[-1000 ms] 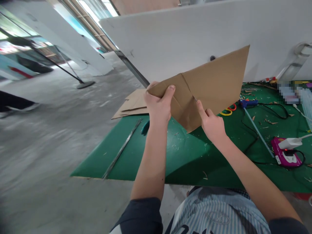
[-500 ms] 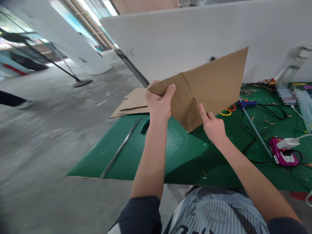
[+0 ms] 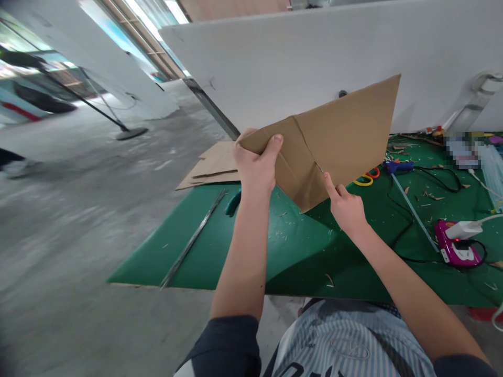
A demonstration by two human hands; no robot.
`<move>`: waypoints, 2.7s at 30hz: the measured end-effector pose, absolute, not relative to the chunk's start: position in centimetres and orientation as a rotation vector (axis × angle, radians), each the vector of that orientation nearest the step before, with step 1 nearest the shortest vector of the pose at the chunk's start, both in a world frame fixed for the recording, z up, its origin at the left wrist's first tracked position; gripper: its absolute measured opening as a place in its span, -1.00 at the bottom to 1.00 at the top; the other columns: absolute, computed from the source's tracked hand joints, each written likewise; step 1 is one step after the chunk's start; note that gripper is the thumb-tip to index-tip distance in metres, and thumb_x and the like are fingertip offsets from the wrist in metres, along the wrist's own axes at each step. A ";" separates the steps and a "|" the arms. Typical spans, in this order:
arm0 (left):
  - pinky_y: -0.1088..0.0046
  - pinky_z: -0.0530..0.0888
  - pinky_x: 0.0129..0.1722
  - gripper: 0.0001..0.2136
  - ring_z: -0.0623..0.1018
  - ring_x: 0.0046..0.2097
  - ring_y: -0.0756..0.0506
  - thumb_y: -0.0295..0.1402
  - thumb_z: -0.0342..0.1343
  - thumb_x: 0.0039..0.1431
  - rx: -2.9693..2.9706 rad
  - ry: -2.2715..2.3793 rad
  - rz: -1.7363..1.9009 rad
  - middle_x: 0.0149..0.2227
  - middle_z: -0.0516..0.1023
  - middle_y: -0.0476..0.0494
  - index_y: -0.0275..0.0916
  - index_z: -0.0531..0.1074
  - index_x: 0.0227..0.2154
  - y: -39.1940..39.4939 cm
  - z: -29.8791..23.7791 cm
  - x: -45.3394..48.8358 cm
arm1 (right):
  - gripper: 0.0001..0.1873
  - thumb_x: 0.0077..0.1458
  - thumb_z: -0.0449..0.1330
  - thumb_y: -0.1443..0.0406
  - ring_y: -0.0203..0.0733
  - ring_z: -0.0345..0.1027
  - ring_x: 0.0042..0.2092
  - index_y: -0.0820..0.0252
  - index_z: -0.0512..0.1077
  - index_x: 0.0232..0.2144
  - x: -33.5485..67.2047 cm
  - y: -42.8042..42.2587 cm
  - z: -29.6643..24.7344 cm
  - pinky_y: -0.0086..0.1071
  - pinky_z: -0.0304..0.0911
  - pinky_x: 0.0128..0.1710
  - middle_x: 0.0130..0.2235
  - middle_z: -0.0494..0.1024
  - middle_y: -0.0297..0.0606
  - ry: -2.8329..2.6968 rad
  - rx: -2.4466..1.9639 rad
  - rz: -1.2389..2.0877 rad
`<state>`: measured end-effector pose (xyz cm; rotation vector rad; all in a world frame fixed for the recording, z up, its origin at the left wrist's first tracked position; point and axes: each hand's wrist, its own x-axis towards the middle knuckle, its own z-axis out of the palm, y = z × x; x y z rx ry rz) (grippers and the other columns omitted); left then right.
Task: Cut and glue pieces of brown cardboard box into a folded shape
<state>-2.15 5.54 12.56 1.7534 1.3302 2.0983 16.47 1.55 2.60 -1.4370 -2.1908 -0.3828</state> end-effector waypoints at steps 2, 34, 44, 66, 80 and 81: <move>0.47 0.20 -0.57 -0.65 0.22 -0.54 0.06 -0.16 0.24 0.06 1.753 1.327 2.103 -0.58 0.11 0.07 -0.20 0.21 -0.59 5.5 12.5 -2.1 | -0.34 0.13 -0.15 0.49 -0.38 -0.28 -0.58 0.16 0.16 0.27 16.5 1.4 2.5 -0.44 -0.19 -0.60 -0.43 0.36 -0.34 -2.196 -1.438 -0.370; 0.45 0.21 -0.56 -0.62 0.25 -0.52 0.03 -0.04 0.20 0.04 1.716 1.367 2.067 -0.57 0.12 0.05 -0.18 0.19 -0.57 6.1 12.5 -2.6 | -0.24 0.08 -0.14 0.50 -0.39 -0.02 -0.56 0.15 -0.02 0.34 15.0 2.6 4.4 -0.46 -0.09 -0.56 -0.39 0.42 -0.28 -2.259 -1.507 -0.226; 0.44 0.28 -0.52 -0.71 0.33 -0.50 0.02 -0.20 0.21 0.09 1.744 1.335 2.080 -0.58 0.16 0.06 -0.19 0.25 -0.57 5.3 12.8 -2.0 | -0.27 0.10 -0.14 0.50 -0.40 -0.13 -0.58 0.12 0.01 0.32 16.9 1.5 1.2 -0.43 -0.18 -0.60 -0.40 0.38 -0.32 -2.260 -1.467 -0.425; 0.45 0.22 -0.55 -0.64 0.24 -0.51 0.03 -0.07 0.21 0.05 1.727 1.351 2.061 -0.56 0.11 0.05 -0.18 0.20 -0.56 6.4 12.6 -3.0 | -0.26 0.07 -0.14 0.48 -0.38 -0.09 -0.58 0.12 0.03 0.32 15.7 3.0 2.9 -0.41 -0.16 -0.59 -0.41 0.40 -0.31 -2.317 -1.510 -0.307; 0.43 0.37 -0.48 -0.67 0.39 -0.43 -0.02 -0.12 0.22 0.06 1.715 1.372 2.092 -0.55 0.18 0.03 -0.19 0.23 -0.55 6.3 12.4 -2.5 | -0.28 0.14 -0.16 0.47 -0.38 -0.04 -0.59 0.15 -0.11 0.35 16.6 2.4 -0.1 -0.41 -0.17 -0.59 -0.39 0.41 -0.30 -2.351 -1.509 -0.374; 0.43 0.37 -0.48 -0.67 0.40 -0.43 -0.02 -0.13 0.22 0.06 1.715 1.371 2.090 -0.55 0.18 0.03 -0.19 0.23 -0.55 6.3 12.4 -2.5 | -0.28 0.15 -0.15 0.47 -0.38 -0.05 -0.59 0.15 -0.12 0.36 16.7 2.4 -0.4 -0.40 -0.18 -0.59 -0.40 0.41 -0.31 -2.349 -1.505 -0.392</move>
